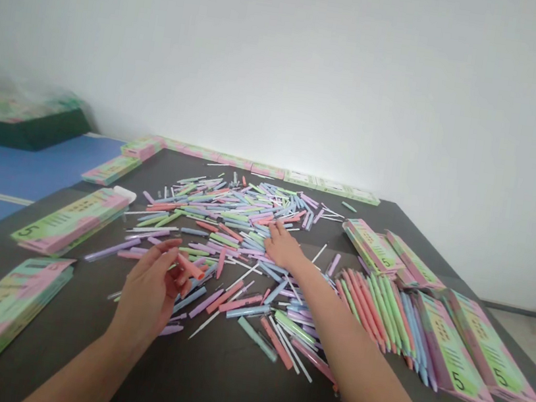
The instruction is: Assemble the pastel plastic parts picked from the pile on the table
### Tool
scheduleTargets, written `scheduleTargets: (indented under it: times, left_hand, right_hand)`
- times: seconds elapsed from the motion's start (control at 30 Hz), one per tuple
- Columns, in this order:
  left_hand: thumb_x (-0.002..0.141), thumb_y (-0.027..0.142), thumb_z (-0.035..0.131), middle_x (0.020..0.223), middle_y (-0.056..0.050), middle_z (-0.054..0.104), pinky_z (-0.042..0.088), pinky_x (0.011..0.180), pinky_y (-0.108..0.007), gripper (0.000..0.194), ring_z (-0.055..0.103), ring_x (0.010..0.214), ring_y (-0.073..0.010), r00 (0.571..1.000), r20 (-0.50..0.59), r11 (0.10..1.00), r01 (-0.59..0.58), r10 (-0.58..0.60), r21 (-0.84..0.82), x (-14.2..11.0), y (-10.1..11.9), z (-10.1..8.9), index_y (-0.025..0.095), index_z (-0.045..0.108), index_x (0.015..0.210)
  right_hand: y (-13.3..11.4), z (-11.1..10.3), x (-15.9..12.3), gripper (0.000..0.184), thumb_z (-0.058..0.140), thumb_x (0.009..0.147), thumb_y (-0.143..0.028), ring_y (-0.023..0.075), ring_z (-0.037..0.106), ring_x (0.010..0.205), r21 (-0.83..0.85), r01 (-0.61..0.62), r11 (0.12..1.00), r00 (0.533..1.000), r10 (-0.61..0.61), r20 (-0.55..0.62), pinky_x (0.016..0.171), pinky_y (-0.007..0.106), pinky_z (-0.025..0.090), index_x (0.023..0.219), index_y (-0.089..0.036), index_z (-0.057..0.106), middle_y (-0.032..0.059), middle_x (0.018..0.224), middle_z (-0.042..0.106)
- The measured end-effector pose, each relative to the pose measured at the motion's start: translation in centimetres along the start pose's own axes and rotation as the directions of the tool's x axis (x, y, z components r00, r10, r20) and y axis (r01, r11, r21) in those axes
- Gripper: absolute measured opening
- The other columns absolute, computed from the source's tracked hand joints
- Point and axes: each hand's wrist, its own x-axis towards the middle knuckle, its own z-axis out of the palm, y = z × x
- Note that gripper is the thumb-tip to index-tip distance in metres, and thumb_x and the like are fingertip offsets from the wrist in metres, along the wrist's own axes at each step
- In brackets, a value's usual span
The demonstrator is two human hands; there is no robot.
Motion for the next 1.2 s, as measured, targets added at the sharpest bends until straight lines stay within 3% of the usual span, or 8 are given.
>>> scheduleTargets:
  times: [0.2,0.37,0.53,0.7,0.87,1.03,1.2]
  left_hand:
    - [0.071,0.024,0.063,0.059,0.008,0.047,0.033,0.033,-0.017,0.025,0.04,0.039,-0.0064,0.999,-0.006,0.999,0.034,-0.034,0.009,0.0,0.0,0.1,0.021,0.052,0.093]
    - [0.071,0.022,0.062,0.06,0.008,0.048,0.033,0.033,-0.017,0.024,0.04,0.039,-0.0065,1.0,0.003,0.999,0.031,-0.031,0.004,0.1,-0.1,-0.1,0.021,0.053,0.093]
    - [0.072,0.024,0.063,0.061,0.007,0.049,0.033,0.033,-0.017,0.024,0.041,0.041,-0.0064,1.0,-0.007,1.0,0.025,-0.025,-0.006,0.1,-0.2,-0.2,0.02,0.054,0.094]
    - [0.071,0.026,0.064,0.059,0.008,0.047,0.035,0.035,-0.017,0.026,0.039,0.04,-0.0057,0.998,-0.019,0.998,0.057,-0.057,-0.004,0.0,-0.2,-0.1,0.021,0.054,0.095]
    - [0.072,0.028,0.065,0.061,0.007,0.048,0.034,0.034,-0.017,0.027,0.04,0.04,-0.0056,0.998,-0.01,0.998,0.063,-0.063,0.003,-0.1,-0.5,-0.4,0.02,0.055,0.096]
    - [0.074,0.028,0.065,0.066,0.006,0.051,0.039,0.038,-0.018,0.026,0.041,0.041,-0.0048,0.997,-0.005,0.997,0.074,-0.074,0.004,-0.3,-0.5,-0.5,0.02,0.056,0.097]
    - [0.075,0.026,0.064,0.064,0.006,0.051,0.034,0.035,-0.017,0.025,0.04,0.041,-0.0054,0.994,-0.017,0.994,0.107,-0.107,0.011,-0.7,-0.2,-0.3,0.02,0.056,0.098]
  right_hand:
    - [-3.8,1.2,-1.8,0.054,0.028,0.096,-0.038,0.0306,0.032,0.136,-0.031,-0.005,1.0,1.0,0.005,0.016,0.108,0.05,0.029,0.143,-0.012,0.033,0.019,0.149,0.033]
    - [-5.4,1.3,-3.0,0.056,0.031,0.094,-0.036,0.0324,0.031,0.136,-0.02,0.04,0.999,0.999,-0.04,0.021,0.107,0.05,0.029,0.141,-0.007,0.034,0.0216,0.148,0.033]
    - [-3.1,-0.4,-1.8,0.05,0.03,0.091,-0.022,0.0234,0.039,0.132,0.02,0.065,0.998,0.998,-0.065,-0.003,0.109,0.036,0.031,0.137,-0.003,0.039,0.0193,0.142,0.043]
    - [1.5,-2.2,1.7,0.06,0.031,0.082,-0.009,0.0243,0.039,0.133,0.027,0.023,0.999,0.999,-0.022,-0.043,0.111,0.043,0.029,0.142,-0.007,0.034,0.015,0.143,0.043]
    - [2.2,-0.9,3.5,0.057,0.037,0.082,-0.014,0.0224,0.031,0.138,0.019,0.116,0.993,0.993,-0.116,0.026,0.114,0.042,0.024,0.139,-0.012,0.042,0.0105,0.144,0.043]
    - [1.3,0.6,1.8,0.056,0.036,0.088,-0.024,0.0278,0.023,0.14,-0.002,0.075,0.997,0.994,-0.075,0.076,0.111,0.05,0.024,0.143,-0.012,0.035,0.014,0.15,0.032]
    - [1.8,0.2,-1.2,0.057,0.033,0.091,-0.028,0.029,0.027,0.139,0.006,0.06,0.998,0.99,-0.06,0.127,0.11,0.052,0.025,0.146,-0.014,0.03,0.0137,0.151,0.029]
